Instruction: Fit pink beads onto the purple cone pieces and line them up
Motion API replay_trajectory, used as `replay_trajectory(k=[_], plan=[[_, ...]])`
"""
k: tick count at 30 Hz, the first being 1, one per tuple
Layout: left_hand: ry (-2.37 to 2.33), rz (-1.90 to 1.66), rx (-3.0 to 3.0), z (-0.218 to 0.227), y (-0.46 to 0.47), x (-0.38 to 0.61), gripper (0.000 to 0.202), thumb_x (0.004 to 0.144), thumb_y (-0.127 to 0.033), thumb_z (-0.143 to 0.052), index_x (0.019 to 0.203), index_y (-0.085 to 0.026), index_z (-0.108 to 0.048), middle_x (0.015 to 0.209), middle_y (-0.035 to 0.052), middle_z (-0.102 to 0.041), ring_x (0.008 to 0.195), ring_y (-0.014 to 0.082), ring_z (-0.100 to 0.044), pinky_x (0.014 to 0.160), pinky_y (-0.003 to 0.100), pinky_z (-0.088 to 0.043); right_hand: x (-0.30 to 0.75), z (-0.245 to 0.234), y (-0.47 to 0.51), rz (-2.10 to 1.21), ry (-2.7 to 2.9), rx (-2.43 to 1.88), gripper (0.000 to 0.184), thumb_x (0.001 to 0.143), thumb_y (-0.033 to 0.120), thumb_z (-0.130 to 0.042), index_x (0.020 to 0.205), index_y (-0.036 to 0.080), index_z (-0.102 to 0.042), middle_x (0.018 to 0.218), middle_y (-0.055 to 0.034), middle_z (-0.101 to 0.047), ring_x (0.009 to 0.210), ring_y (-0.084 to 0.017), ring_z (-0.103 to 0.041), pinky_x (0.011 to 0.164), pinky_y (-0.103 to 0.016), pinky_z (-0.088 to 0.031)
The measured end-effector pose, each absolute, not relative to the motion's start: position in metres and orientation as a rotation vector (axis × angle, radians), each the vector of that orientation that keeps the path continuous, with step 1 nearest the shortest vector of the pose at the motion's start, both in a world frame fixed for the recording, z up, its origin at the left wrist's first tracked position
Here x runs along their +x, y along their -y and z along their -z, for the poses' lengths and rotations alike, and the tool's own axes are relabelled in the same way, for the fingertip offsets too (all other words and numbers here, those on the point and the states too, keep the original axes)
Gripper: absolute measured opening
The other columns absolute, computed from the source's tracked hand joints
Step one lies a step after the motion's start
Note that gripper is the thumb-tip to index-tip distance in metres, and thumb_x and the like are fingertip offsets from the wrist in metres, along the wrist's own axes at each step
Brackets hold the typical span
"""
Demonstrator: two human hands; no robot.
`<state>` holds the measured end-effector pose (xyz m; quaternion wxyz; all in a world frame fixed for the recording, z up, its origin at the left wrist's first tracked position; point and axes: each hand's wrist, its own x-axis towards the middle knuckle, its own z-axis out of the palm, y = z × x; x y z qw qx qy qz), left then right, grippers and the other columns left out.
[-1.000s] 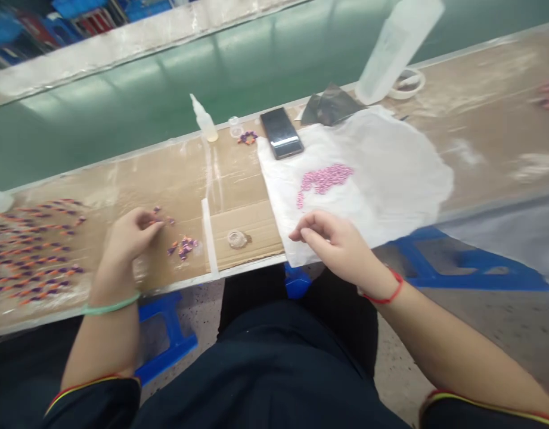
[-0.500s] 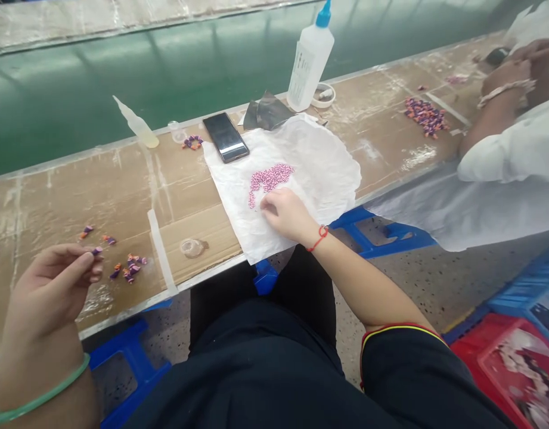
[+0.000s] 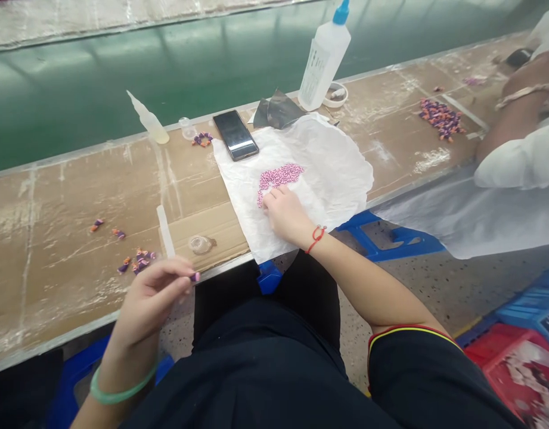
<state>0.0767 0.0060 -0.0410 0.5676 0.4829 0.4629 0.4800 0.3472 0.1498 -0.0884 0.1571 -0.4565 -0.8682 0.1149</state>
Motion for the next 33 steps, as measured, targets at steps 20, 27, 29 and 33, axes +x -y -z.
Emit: replay_trajectory(k=[20, 27, 29, 33], plan=[[-1.144, -0.899, 1.269, 0.045, -0.021, 0.133, 0.016, 0.086, -0.026, -0.063, 0.077, -0.013, -0.068, 0.070, 0.0031, -0.063, 0.052, 0.0095, -0.054, 0.048, 0.021, -0.044, 0.356, 0.087, -0.152, -0.371, 2.510, -1.230, 0.009, 0.085, 0.013, -0.059, 0.077, 0.018, -0.060, 0.084, -0.0096, -0.062, 0.087, -0.028, -0.051, 0.084, -0.042, -0.041], [-1.141, -0.910, 1.249, 0.048, -0.023, 0.136, 0.016, 0.085, -0.027, -0.064, 0.076, -0.014, -0.068, 0.071, 0.0035, -0.064, 0.055, 0.0106, -0.056, 0.052, 0.023, -0.047, 0.352, 0.088, -0.148, -0.322, 2.541, -1.244, 0.012, 0.087, 0.009, -0.053, 0.079, 0.017, -0.057, 0.087, -0.0142, -0.060, 0.088, -0.031, -0.048, 0.082, -0.044, -0.040], [-1.148, -0.920, 1.265, 0.048, -0.024, 0.138, 0.017, 0.085, -0.026, -0.063, 0.075, -0.014, -0.068, 0.071, 0.0037, -0.064, 0.056, 0.0109, -0.056, 0.053, 0.023, -0.046, 0.352, 0.085, -0.146, -0.327, 2.542, -1.238, 0.013, 0.087, 0.008, -0.052, 0.079, 0.018, -0.055, 0.086, -0.0136, -0.058, 0.088, -0.030, -0.048, 0.082, -0.044, -0.040], [-1.190, -0.959, 1.288, 0.049, -0.029, 0.143, 0.016, 0.085, -0.026, -0.062, 0.074, -0.015, -0.068, 0.066, 0.0022, -0.062, 0.055, 0.0113, -0.054, 0.052, 0.023, -0.044, 0.348, 0.063, -0.133, -0.494, 2.567, -1.038, 0.015, 0.090, 0.010, -0.050, 0.079, 0.020, -0.048, 0.084, -0.0087, -0.056, 0.085, -0.026, -0.048, 0.081, -0.039, -0.041]])
